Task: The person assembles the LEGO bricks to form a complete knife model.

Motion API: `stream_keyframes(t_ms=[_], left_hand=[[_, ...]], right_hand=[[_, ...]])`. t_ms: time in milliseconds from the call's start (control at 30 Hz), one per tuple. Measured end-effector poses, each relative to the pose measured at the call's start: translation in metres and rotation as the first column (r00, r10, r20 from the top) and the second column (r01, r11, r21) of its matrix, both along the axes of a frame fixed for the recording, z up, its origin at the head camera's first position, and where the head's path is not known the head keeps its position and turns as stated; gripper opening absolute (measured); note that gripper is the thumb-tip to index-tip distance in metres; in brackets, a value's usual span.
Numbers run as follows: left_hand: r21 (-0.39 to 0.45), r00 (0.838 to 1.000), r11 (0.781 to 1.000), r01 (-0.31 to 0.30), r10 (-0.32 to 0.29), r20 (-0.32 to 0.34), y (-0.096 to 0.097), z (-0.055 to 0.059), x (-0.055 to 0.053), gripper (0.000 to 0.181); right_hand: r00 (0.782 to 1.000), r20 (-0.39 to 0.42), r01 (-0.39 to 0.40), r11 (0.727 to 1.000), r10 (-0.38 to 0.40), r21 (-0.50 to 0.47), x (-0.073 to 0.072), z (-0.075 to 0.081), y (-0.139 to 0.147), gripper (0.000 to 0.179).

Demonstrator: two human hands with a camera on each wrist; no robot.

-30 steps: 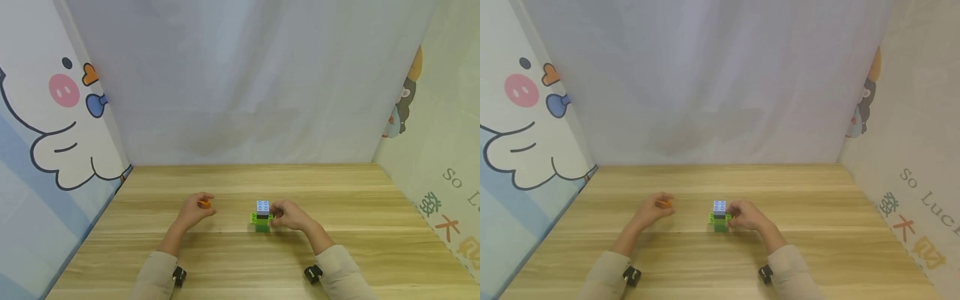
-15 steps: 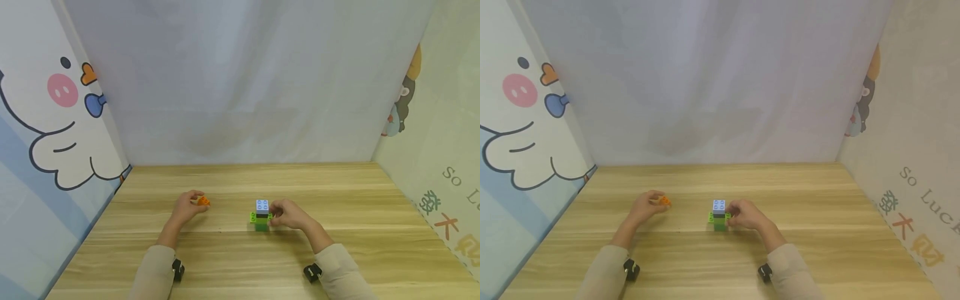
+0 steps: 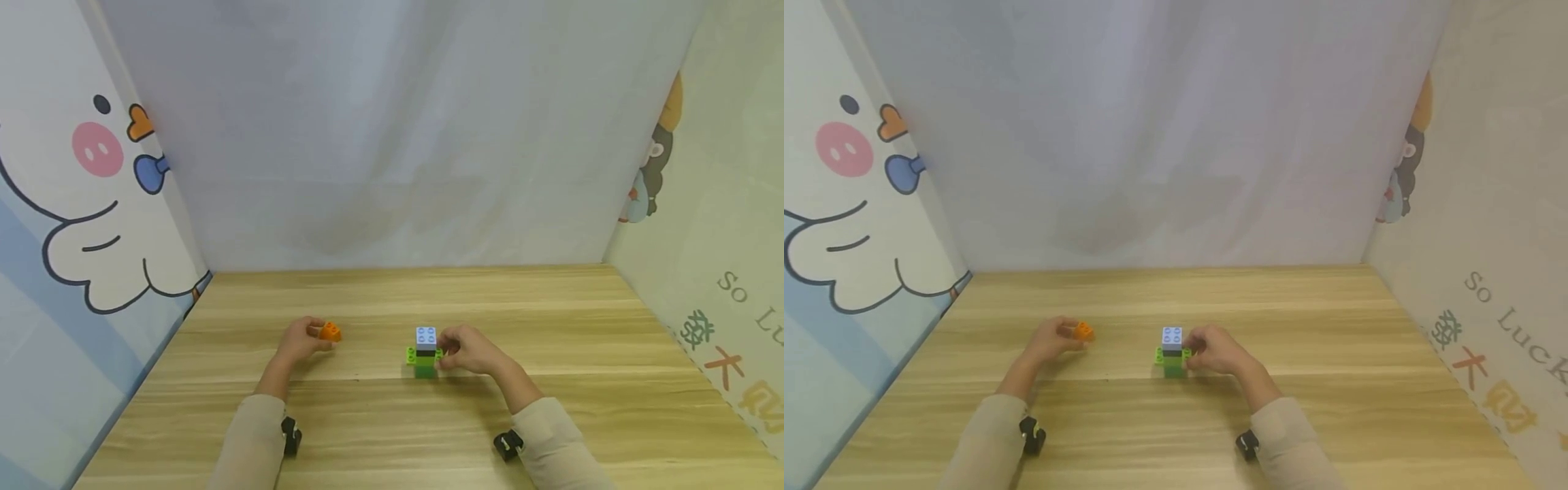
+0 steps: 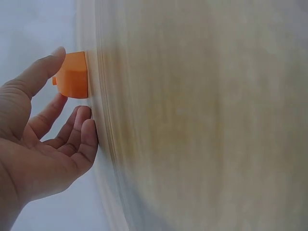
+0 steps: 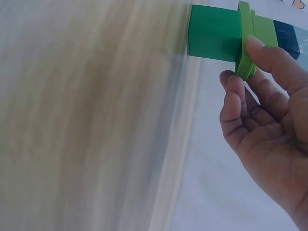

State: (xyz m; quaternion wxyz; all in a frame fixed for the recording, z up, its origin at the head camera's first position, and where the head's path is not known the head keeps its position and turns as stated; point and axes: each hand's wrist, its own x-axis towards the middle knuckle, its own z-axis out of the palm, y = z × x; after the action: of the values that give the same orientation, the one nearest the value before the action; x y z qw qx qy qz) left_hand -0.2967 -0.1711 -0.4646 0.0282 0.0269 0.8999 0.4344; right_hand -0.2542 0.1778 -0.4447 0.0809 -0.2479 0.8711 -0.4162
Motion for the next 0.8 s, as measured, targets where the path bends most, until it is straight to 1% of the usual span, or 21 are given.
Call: stream_keyframes(t_ms=[267,400,500,800], left_hand=[[-0.037,1.0,0.999,-0.008,0.008,0.017,-0.0006,-0.0007,-0.0016,0.046],[-0.045,1.0,0.999,-0.005,0.006,0.024,-0.0003,-0.001,-0.0017,0.045],[-0.043,0.999,0.999,-0.015,0.016,0.03,0.0007,-0.0006,-0.0012,0.043],[-0.041,0.999,0.999,-0.034,0.034,0.009,0.0017,0.001,0.0009,0.038]], right_hand=[[1.0,0.0,-0.004,1.0,0.004,-0.001,-0.0005,0.0003,-0.0002,0.026],[1.0,0.004,-0.005,1.0,0.005,-0.003,-0.0002,0.0007,0.0,0.027],[1.0,0.008,-0.002,1.0,0.002,0.003,0.0001,0.0013,0.0001,0.027],[1.0,0.002,-0.004,1.0,0.004,0.018,0.0008,0.0021,0.0001,0.026]])
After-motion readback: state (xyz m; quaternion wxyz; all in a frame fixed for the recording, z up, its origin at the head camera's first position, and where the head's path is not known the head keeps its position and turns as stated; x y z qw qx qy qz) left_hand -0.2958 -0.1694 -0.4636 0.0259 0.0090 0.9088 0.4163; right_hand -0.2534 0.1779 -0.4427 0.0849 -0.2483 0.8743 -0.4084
